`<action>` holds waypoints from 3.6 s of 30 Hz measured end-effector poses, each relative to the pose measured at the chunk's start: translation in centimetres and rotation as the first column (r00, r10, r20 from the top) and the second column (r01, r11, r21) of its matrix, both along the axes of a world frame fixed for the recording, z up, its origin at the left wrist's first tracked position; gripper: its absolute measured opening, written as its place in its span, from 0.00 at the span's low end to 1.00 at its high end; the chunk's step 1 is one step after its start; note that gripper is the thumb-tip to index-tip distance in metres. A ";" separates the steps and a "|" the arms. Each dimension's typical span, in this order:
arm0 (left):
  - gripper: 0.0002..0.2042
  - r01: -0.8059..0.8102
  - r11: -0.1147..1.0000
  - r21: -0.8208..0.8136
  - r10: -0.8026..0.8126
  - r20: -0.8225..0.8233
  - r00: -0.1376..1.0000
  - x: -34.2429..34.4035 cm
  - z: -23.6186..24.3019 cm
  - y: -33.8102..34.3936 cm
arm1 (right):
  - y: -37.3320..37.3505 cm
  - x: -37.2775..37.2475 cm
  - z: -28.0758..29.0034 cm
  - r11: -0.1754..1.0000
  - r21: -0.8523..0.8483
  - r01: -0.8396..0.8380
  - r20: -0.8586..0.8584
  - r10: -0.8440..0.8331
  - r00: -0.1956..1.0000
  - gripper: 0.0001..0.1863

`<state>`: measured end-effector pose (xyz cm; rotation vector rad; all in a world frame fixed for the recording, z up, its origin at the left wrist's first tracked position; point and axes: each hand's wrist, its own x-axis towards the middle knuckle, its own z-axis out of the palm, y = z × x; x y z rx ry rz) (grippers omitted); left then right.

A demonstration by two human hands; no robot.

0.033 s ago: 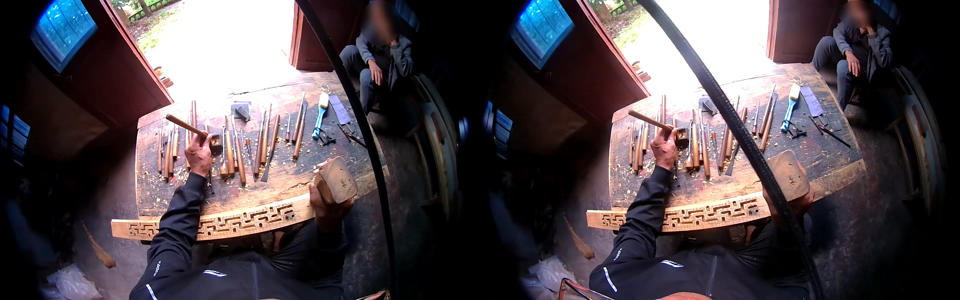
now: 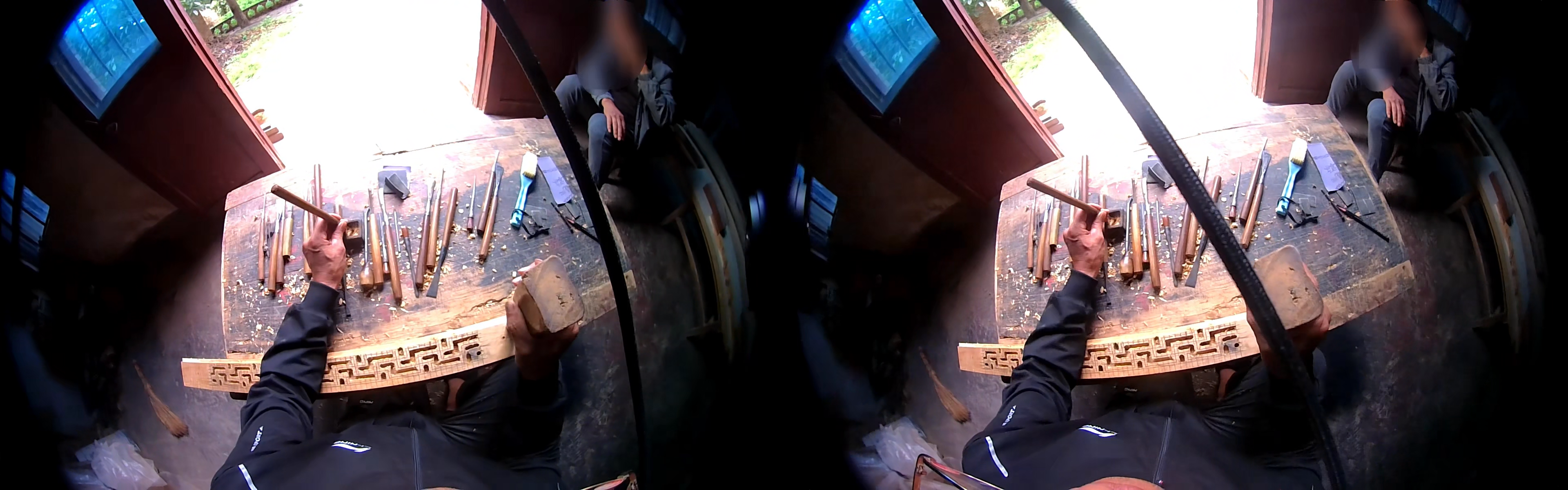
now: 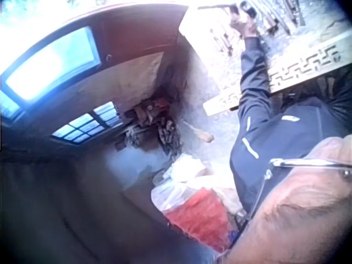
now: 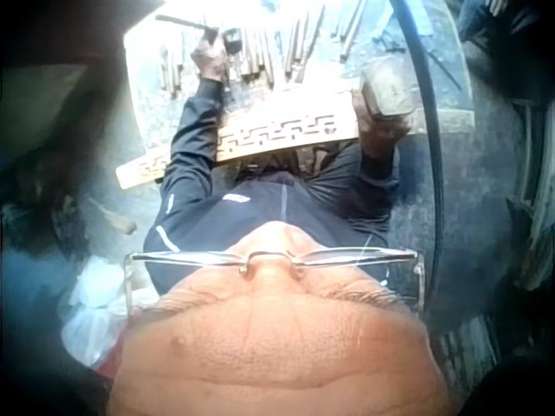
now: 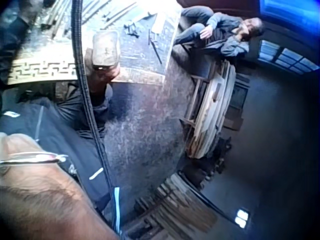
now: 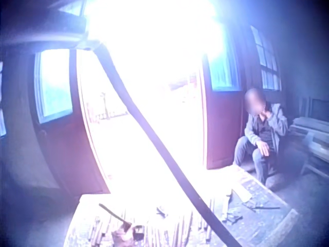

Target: The person carves a geometric pattern into a long piece of wood using various chisels and a wooden mallet.

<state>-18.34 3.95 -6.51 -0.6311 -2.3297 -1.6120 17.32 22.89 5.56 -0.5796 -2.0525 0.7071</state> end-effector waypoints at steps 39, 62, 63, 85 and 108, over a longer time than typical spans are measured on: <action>0.15 0.490 0.765 0.419 -0.634 0.350 0.690 27.3 1.3 3.3 | 1.1 0.8 0.3 0.940 0.339 0.034 -0.038 -0.023 0.999 0.20; 0.12 0.580 0.810 -0.087 -0.586 -0.086 0.806 26.4 1.8 4.7 | 0.9 0.3 1.6 0.969 0.249 -0.001 -0.098 0.026 0.995 0.26; 0.08 0.547 0.824 -0.149 -0.564 -0.106 0.819 26.7 2.8 5.0 | 1.0 0.2 2.1 0.974 0.226 -0.002 -0.124 0.031 0.992 0.27; 0.09 0.559 0.814 -0.155 -0.570 -0.029 0.821 25.4 1.6 2.4 | 2.0 6.4 7.1 0.658 0.722 0.213 0.143 -0.444 0.884 0.23; 0.14 0.636 0.759 0.139 -0.650 0.122 0.750 25.6 1.7 3.0 | -0.2 7.2 -3.3 0.899 0.394 0.189 0.287 -0.315 0.905 0.34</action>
